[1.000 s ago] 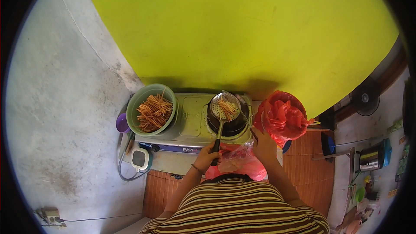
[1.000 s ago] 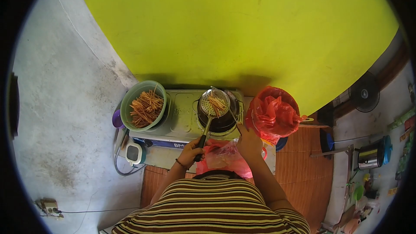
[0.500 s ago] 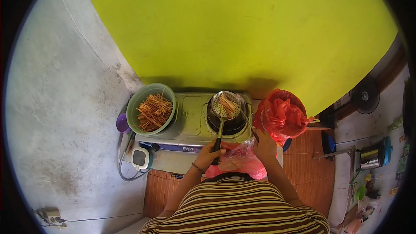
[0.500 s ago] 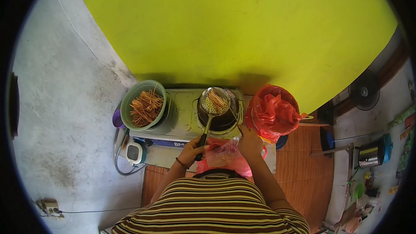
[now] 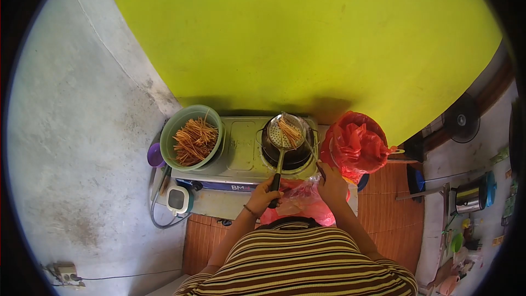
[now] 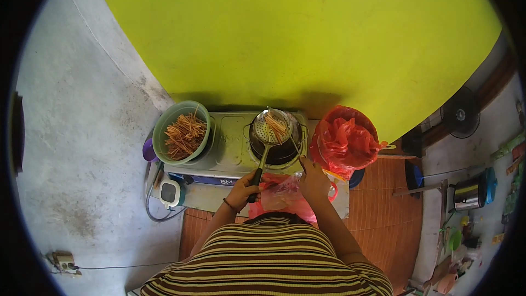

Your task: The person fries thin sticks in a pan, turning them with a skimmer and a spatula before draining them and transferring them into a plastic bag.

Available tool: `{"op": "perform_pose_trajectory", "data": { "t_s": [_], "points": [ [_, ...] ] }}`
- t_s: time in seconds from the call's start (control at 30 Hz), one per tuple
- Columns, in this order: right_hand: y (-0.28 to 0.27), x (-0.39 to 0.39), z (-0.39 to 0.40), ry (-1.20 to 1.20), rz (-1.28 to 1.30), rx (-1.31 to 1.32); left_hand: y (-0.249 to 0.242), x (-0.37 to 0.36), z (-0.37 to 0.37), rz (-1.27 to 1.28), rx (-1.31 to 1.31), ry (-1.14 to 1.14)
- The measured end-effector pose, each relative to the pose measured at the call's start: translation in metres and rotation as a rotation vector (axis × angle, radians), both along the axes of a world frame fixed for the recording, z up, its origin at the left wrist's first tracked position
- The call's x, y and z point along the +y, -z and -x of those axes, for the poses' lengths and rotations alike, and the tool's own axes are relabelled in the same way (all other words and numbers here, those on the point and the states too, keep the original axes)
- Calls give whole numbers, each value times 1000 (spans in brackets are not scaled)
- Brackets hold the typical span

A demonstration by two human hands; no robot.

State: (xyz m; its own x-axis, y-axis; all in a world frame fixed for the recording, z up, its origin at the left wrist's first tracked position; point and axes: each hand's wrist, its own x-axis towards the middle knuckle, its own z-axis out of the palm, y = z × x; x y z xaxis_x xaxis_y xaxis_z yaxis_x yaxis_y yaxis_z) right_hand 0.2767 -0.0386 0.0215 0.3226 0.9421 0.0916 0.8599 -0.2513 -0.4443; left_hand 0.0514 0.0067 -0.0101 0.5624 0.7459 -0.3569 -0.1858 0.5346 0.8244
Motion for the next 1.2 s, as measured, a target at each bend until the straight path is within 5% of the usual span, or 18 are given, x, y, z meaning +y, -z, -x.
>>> {"op": "perform_pose_trajectory", "data": {
  "t_s": [0.37, 0.47, 0.57, 0.97, 1.07, 1.2],
  "points": [
    [39, 6, 2, -252, -249, 182, 21, -6, -23, -158, -32, 89],
    [18, 8, 14, -209, -13, 485, 27, -9, -28, -158, -64, 66],
    [-11, 9, 30, -203, 36, 447, 15, -16, -33, -5, -76, 19],
    [38, 0, 51, -176, -75, 691, 8, -16, -16, -81, -31, 68],
    [39, 3, 41, -151, 192, 1151, 10, -15, -10, -107, -13, 76],
    [44, 7, 22, -253, 266, 1227, 1, -14, -4, -17, -33, 80]
  ]
}}
